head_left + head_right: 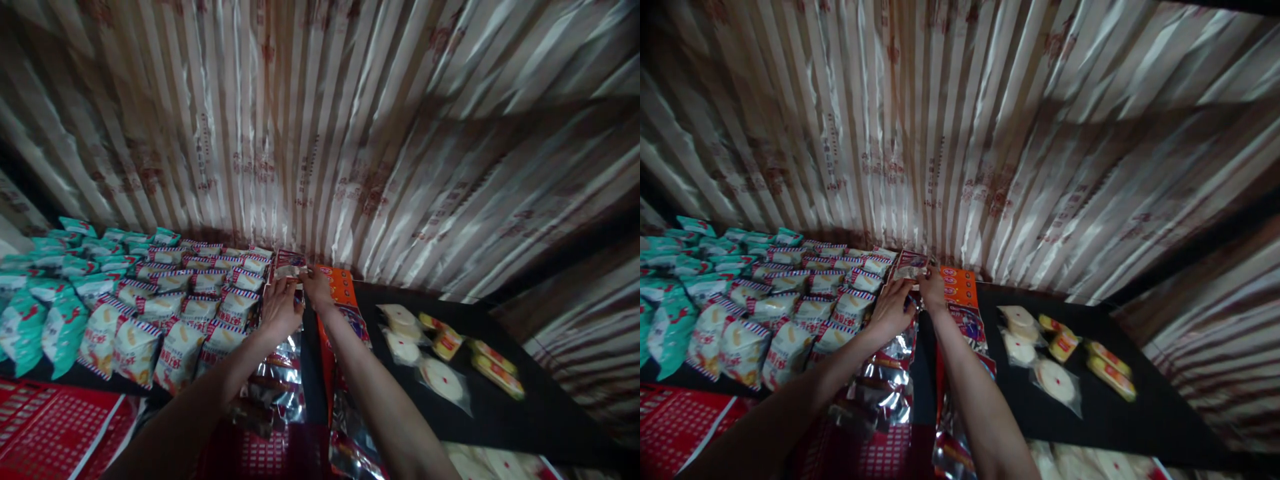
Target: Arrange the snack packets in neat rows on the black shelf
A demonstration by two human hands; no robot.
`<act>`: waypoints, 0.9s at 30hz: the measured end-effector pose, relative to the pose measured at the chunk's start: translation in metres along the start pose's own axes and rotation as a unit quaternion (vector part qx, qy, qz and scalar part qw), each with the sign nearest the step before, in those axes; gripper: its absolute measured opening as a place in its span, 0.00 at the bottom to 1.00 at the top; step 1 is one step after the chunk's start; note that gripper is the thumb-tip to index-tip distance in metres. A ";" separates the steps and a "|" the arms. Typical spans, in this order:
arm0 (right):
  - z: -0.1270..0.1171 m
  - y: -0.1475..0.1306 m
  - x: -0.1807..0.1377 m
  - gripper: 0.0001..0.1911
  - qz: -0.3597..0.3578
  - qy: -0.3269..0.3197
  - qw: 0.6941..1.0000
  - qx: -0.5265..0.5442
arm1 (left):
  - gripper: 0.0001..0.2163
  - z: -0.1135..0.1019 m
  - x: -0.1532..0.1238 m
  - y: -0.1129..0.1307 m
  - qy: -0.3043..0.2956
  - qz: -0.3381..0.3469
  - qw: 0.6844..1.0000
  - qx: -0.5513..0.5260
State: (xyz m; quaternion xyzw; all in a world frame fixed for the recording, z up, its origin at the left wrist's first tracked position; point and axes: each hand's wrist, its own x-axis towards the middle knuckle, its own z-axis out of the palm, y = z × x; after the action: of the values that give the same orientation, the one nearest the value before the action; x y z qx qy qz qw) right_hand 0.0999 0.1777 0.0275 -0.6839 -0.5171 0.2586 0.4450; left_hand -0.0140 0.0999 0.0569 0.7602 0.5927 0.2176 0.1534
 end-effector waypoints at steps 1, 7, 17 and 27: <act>0.002 0.000 0.002 0.18 -0.007 0.005 0.999 -0.030 | 0.24 0.001 0.003 -0.002 -0.002 0.003 1.000 0.003; 0.003 -0.006 0.000 0.16 -0.034 -0.010 0.987 -0.156 | 0.24 0.009 0.020 -0.012 -0.022 -0.002 1.000 0.010; 0.007 -0.003 -0.007 0.15 -0.069 0.012 0.965 -0.251 | 0.21 0.015 0.028 -0.020 0.005 0.005 1.000 0.006; -0.023 0.012 -0.034 0.16 -0.168 0.065 0.981 -0.079 | 0.20 0.012 0.021 -0.014 0.030 0.022 0.999 -0.030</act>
State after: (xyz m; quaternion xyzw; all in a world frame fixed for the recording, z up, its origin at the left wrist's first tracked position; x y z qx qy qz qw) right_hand 0.1128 0.1370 0.0244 -0.6357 -0.6131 0.0936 0.4596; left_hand -0.0156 0.1240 0.0430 0.7610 0.5736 0.2615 0.1535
